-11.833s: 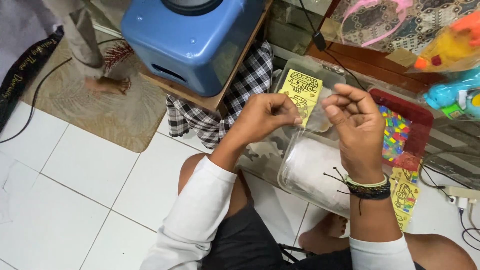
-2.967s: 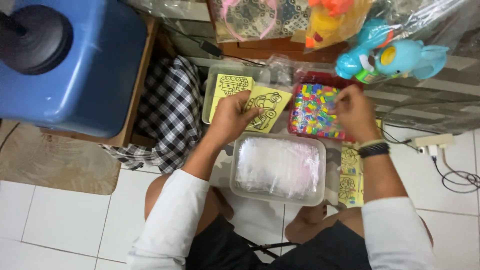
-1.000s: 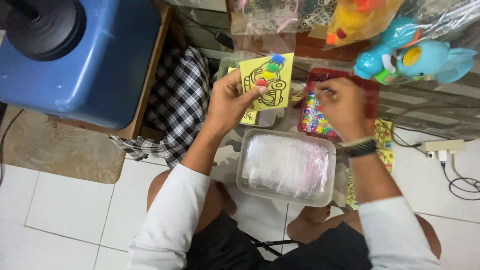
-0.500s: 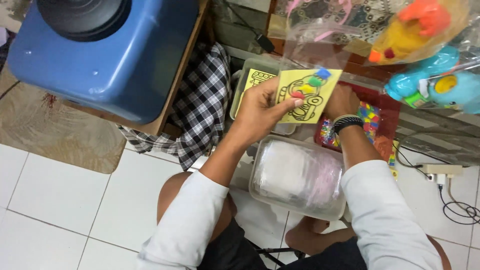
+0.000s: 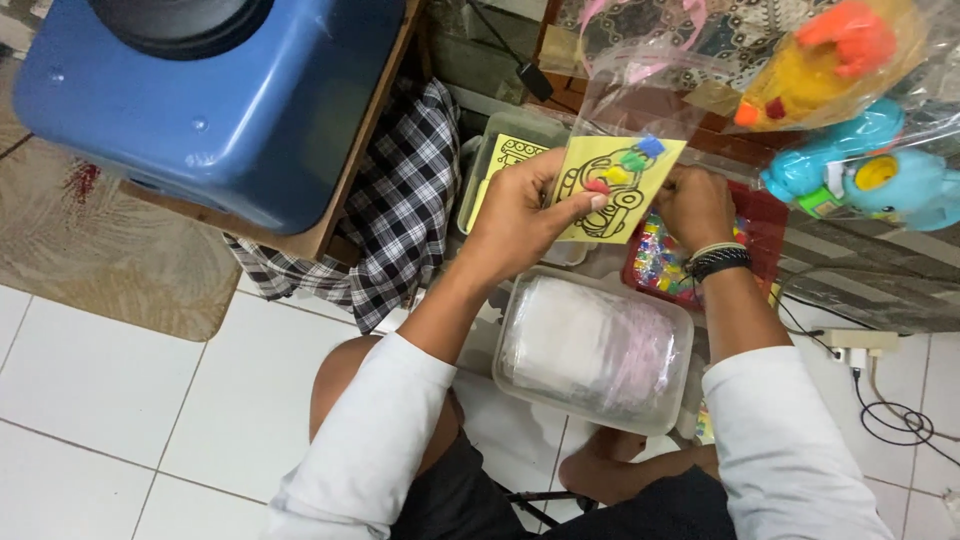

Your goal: The person packages illustrated yellow cards and multi-colored plastic pieces into individual transparent plastic bags by hand. They select a card, add small plastic items to it, and slide the set into a plastic sleeve taken from a container.

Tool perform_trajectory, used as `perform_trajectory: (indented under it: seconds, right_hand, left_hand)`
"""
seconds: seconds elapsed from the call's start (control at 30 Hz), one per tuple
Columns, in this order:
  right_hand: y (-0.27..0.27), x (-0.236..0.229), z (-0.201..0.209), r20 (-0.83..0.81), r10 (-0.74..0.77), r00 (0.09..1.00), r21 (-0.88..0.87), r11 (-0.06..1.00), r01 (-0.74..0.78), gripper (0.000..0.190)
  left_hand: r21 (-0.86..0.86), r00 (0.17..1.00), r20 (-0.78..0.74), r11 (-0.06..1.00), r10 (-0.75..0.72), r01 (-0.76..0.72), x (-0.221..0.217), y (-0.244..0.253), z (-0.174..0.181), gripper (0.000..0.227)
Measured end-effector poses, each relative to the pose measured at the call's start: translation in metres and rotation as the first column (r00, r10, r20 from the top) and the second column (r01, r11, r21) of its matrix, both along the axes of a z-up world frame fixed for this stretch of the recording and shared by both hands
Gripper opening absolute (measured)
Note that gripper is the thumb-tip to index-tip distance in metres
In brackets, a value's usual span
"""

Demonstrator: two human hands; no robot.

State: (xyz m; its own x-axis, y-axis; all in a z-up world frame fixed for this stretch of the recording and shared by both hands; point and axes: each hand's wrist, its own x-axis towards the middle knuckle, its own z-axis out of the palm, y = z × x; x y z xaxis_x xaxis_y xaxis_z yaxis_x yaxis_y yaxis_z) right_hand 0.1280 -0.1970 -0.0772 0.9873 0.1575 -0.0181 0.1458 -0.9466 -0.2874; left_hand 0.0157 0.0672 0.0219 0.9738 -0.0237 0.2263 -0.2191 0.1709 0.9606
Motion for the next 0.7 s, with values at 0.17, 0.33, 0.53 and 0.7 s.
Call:
perform_trajectory:
  seconds: [0.17,0.33,0.53,0.7]
  right_hand:
    - [-0.017,-0.027,0.031,0.114,0.091,0.989,0.240,0.964,-0.117,0.011]
    - [-0.029,-0.077,0.114,0.082,-0.001,0.997,0.661,0.749,-0.054,0.019]
    - [-0.032,-0.135,0.193,0.354,-0.028,0.935,0.722,0.644,-0.255,0.023]
    - [-0.008,-0.139,0.205,0.535,0.033,0.844,0.570,0.723,-0.390,0.015]
  left_hand:
    - [0.055,1.000,0.016,0.999,0.004,-0.005,0.004,-0.005,-0.005,0.025]
    - [0.157,1.000,0.000,0.988,0.004,-0.004,0.001,-0.012,0.003,0.028]
    - [0.466,0.999,0.043,0.884,0.028,-0.045,-0.003,-0.037,0.002,0.012]
    - [0.515,0.994,0.057,0.856,-0.095,0.052,-0.008,-0.054,0.000,0.008]
